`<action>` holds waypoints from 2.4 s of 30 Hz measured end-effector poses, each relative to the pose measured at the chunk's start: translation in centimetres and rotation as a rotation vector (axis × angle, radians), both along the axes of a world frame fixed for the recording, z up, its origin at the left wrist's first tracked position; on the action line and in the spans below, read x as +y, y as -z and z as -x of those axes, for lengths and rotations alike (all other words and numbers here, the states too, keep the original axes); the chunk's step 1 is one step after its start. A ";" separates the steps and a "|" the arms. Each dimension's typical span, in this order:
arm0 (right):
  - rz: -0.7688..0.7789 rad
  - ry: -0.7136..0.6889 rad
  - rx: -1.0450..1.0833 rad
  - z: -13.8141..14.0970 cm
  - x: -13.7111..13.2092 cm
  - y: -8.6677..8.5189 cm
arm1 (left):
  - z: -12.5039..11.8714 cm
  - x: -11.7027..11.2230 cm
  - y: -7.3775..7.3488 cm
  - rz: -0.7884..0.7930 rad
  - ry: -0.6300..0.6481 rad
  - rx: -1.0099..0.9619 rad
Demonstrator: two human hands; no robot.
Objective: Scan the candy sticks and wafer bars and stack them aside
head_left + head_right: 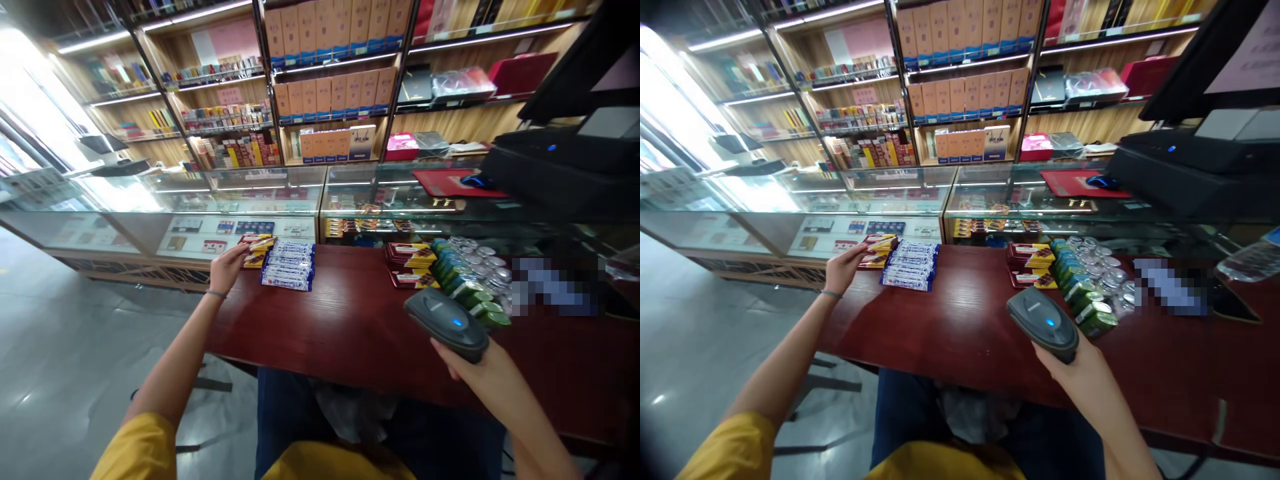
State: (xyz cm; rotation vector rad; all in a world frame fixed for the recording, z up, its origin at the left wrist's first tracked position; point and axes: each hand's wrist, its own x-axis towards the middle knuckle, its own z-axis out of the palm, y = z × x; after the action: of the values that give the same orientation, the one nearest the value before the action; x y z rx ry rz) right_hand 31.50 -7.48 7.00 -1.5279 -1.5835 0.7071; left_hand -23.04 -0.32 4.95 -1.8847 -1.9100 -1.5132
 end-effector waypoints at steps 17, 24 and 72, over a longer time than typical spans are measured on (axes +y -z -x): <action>0.292 0.077 -0.032 -0.1 1.0 0.0 | 9.3 1.4 5.0 0.306 0.067 0.204; 0.319 0.102 -0.015 0.3 1.1 -0.8 | 9.6 1.6 5.2 0.436 0.120 0.278; 0.071 0.116 0.188 -5.9 -1.0 -0.8 | -39.4 13.3 4.6 0.431 0.655 0.624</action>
State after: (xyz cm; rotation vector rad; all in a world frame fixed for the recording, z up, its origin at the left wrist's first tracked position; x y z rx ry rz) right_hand 37.38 -8.44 7.77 -1.5421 -1.3328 0.8234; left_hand 16.32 13.01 0.33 -2.9055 -1.4579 -0.4254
